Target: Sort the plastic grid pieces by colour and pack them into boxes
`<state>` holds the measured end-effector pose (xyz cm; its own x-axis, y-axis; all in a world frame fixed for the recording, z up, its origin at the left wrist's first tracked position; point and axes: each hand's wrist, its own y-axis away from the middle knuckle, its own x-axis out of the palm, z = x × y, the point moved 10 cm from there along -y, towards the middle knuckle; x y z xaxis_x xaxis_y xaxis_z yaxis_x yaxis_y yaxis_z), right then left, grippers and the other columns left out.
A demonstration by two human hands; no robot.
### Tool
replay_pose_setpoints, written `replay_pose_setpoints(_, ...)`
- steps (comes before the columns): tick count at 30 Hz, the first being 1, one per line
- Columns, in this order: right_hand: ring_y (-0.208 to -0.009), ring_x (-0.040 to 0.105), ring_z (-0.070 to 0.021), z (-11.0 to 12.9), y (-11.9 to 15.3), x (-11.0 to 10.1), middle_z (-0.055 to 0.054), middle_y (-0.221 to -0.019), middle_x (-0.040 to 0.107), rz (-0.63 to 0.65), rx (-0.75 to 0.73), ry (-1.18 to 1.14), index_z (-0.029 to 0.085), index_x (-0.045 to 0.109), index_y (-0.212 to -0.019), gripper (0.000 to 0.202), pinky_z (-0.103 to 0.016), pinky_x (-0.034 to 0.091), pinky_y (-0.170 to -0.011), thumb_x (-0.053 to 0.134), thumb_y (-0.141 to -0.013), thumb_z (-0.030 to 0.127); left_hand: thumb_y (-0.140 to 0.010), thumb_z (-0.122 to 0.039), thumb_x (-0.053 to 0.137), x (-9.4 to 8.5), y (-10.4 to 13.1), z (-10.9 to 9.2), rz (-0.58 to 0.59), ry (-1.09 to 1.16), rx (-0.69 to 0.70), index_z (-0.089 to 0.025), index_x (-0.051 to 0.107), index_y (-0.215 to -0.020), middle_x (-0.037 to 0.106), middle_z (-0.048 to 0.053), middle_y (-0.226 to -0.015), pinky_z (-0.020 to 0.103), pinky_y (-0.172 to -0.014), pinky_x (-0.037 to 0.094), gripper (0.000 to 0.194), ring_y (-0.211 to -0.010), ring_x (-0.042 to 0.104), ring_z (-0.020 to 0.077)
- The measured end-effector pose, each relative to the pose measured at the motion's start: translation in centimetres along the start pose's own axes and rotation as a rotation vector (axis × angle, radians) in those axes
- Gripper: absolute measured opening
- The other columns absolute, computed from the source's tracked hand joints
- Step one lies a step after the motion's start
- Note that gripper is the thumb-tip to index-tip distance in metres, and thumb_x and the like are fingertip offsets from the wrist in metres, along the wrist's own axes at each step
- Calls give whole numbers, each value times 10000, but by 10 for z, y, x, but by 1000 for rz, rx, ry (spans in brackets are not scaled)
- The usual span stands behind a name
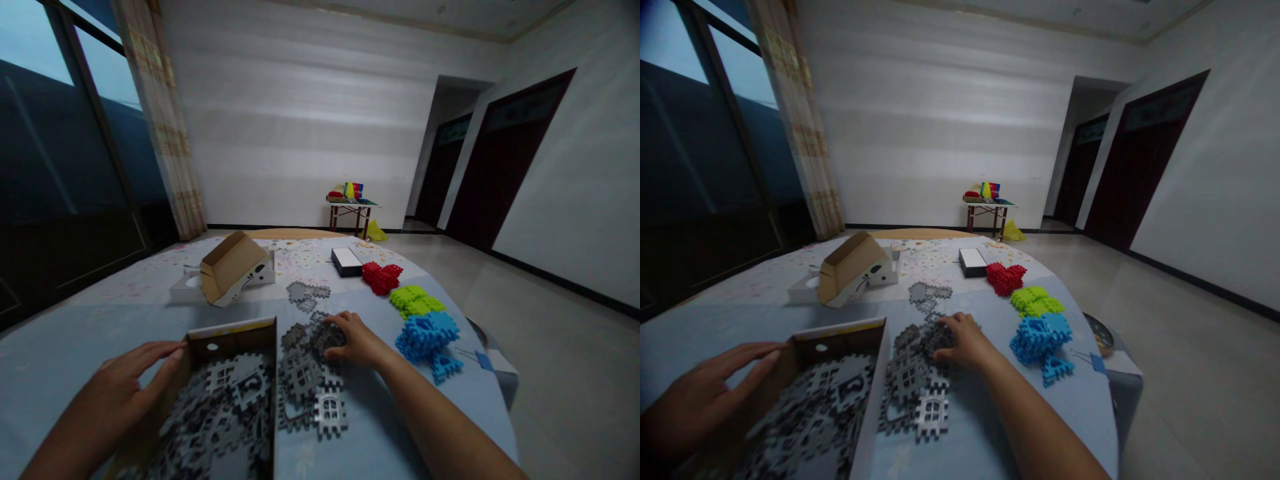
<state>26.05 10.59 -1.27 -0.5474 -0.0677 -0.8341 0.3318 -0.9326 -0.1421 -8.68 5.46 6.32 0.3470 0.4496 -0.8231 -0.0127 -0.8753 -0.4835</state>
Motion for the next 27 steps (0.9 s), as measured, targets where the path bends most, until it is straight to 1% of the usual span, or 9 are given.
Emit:
replay_pose_setpoints(2, -1097, 439, -228, -1, 0, -1, -66, -1155, 494, -16, -1, -22, 261, 507, -1221, 624, -330, 361, -927, 696, -641, 395, -744, -539, 451, 7, 2, -1, 95, 60, -44, -280, 676, -863, 703, -60, -917, 235, -690, 505, 364, -855, 630, 173)
replay_pose_setpoints(3, -1092, 444, -223, -1, 0, -1, -64, -1145, 495, -22, -4, -31, 258, 514, -1210, 594, -326, 361, -925, 687, -656, 382, -756, -516, 448, 9, 3, -2, 122, 84, -62, -259, 671, -881, 697, -40, -938, 237, -682, 504, 362, -875, 623, 180)
replay_pose_setpoints(7, -1073, 449, -223, 0, -1, 0, -64, -1123, 510, -50, -19, -17, 249, 525, -1190, 526, -334, 363, -911, 653, -698, 384, -789, -497, 421, 8, 5, -3, 90, 102, -70, -212, 657, -931, 678, 20, -974, 256, -713, 497, 397, -890, 613, 191)
replay_pose_setpoints(11, -1089, 422, -253, -2, -3, 2, -71, -1098, 537, -82, -10, 78, 264, 554, -1151, 482, -389, 341, -921, 641, -696, 401, -807, -494, 395, 8, 5, -11, 75, 36, 18, -219, 656, -942, 681, 44, -973, 298, -798, 463, 403, -892, 612, 191)
replay_pose_setpoints(15, -1187, 369, -267, -5, -5, 8, -92, -1248, 467, -80, -5, 76, 247, 546, -1152, 488, -406, 314, -957, 620, -698, 411, -804, -462, 421, 4, 7, -22, 43, -117, 96, -247, 670, -909, 692, 44, -967, 386, -864, 398, 345, -925, 602, 219)
replay_pose_setpoints(17, -1161, 413, -259, -5, -6, 12, -101, -1238, 487, -67, -10, 57, 222, 535, -1155, 482, -398, 321, -956, 592, -717, 416, -808, -441, 426, 1, 9, -27, 29, -159, 114, -257, 674, -893, 695, 43, -959, 396, -861, 383, 320, -916, 603, 217)
replay_pose_setpoints(21, -1053, 508, -245, -2, -5, 15, -98, -1109, 574, -66, -32, 15, 203, 524, -1142, 452, -377, 368, -911, 570, -732, 387, -821, -397, 415, 1, 11, -30, 40, -187, 108, -267, 668, -896, 688, 35, -966, 405, -862, 353, 294, -925, 592, 213)
replay_pose_setpoints(25, -992, 548, -226, 3, -3, 14, -82, -1077, 596, -87, -58, -53, 212, 502, -1128, 401, -354, 403, -868, 543, -748, 332, -818, -417, 418, 0, 12, -29, 34, -182, 95, -267, 667, -892, 681, 36, -955, 384, -832, 351, 300, -920, 583, 211)
replay_pose_setpoints(27, -942, 567, -220, 5, -2, 14, -65, -1024, 618, -76, -56, -70, 220, 501, -1101, 363, -347, 421, -828, 533, -753, 317, -818, -433, 420, -1, 12, -28, 30, -182, 90, -262, 667, -892, 677, 37, -930, 376, -807, 353, 309, -904, 578, 212)
